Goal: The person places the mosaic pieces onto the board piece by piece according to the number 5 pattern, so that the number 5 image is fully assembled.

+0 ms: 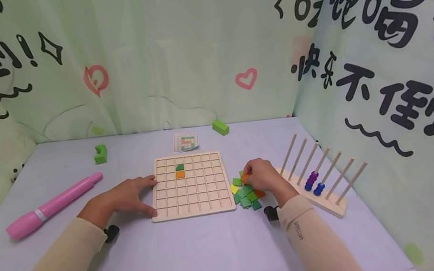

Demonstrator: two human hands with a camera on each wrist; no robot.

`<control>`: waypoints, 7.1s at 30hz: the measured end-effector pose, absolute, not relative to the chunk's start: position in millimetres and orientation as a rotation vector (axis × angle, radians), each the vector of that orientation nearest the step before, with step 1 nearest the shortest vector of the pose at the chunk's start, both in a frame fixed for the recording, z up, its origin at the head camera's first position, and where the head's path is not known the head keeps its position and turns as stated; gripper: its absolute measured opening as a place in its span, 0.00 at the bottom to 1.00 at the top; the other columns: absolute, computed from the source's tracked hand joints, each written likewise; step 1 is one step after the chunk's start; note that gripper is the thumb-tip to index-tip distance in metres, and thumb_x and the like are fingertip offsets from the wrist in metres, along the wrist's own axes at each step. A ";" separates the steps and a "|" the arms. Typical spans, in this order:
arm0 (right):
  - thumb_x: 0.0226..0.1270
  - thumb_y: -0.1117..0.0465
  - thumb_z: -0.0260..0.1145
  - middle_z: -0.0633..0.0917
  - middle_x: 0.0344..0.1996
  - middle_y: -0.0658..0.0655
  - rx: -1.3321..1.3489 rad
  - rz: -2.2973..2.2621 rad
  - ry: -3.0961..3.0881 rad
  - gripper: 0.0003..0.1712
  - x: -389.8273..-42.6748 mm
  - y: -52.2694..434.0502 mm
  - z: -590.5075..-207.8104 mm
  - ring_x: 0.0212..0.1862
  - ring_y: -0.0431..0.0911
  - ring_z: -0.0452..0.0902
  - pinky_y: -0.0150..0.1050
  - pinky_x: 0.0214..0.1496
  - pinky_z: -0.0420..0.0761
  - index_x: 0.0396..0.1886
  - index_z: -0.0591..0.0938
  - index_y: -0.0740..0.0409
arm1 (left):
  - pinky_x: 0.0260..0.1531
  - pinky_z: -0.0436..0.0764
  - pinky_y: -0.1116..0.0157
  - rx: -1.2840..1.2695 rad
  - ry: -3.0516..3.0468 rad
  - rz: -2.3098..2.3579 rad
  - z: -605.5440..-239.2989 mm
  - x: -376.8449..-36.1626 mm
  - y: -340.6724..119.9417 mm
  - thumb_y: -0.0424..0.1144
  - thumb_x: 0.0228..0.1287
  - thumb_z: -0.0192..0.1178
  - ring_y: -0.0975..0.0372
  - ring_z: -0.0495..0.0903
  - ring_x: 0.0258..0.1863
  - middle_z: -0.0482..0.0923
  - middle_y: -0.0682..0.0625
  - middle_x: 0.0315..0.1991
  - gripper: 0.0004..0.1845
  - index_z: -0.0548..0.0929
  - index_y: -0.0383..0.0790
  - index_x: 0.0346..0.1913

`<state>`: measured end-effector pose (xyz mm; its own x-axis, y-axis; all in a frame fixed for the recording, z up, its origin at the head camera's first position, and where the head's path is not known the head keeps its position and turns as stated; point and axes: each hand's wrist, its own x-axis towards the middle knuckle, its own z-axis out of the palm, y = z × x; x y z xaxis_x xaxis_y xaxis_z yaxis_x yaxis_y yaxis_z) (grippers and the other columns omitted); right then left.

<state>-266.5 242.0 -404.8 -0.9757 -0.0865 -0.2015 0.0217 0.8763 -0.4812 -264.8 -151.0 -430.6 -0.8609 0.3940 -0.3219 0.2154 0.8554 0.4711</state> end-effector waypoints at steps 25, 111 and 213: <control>0.68 0.66 0.72 0.82 0.38 0.55 -0.294 -1.081 2.617 0.06 -294.4 139.9 -401.4 0.41 0.48 0.74 0.36 0.42 0.74 0.42 0.84 0.59 | 0.78 0.59 0.42 0.435 2.627 0.578 -429.0 -263.7 -149.2 0.59 0.49 0.81 0.44 0.54 0.82 0.56 0.48 0.83 0.57 0.64 0.47 0.81; 0.76 0.54 0.65 0.85 0.51 0.57 -0.216 -0.758 2.772 0.17 -254.8 236.8 -393.7 0.49 0.51 0.78 0.43 0.48 0.82 0.57 0.84 0.58 | 0.77 0.59 0.39 0.429 2.618 0.562 -430.7 -264.2 -146.5 0.60 0.50 0.80 0.42 0.51 0.82 0.54 0.45 0.84 0.58 0.62 0.47 0.81; 0.67 0.62 0.74 0.83 0.34 0.53 -0.313 -0.846 2.686 0.05 -306.7 116.1 -413.7 0.41 0.47 0.75 0.35 0.41 0.74 0.37 0.85 0.55 | 0.79 0.58 0.42 0.432 2.629 0.582 -431.0 -266.0 -144.1 0.59 0.49 0.81 0.43 0.54 0.81 0.57 0.46 0.83 0.57 0.63 0.47 0.81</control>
<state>-306.7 116.1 -413.7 -0.9292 -0.2948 -0.2229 -0.1139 0.8022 -0.5861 -266.0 -144.1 -431.0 -0.8671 0.3786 -0.3239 0.2066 0.8648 0.4577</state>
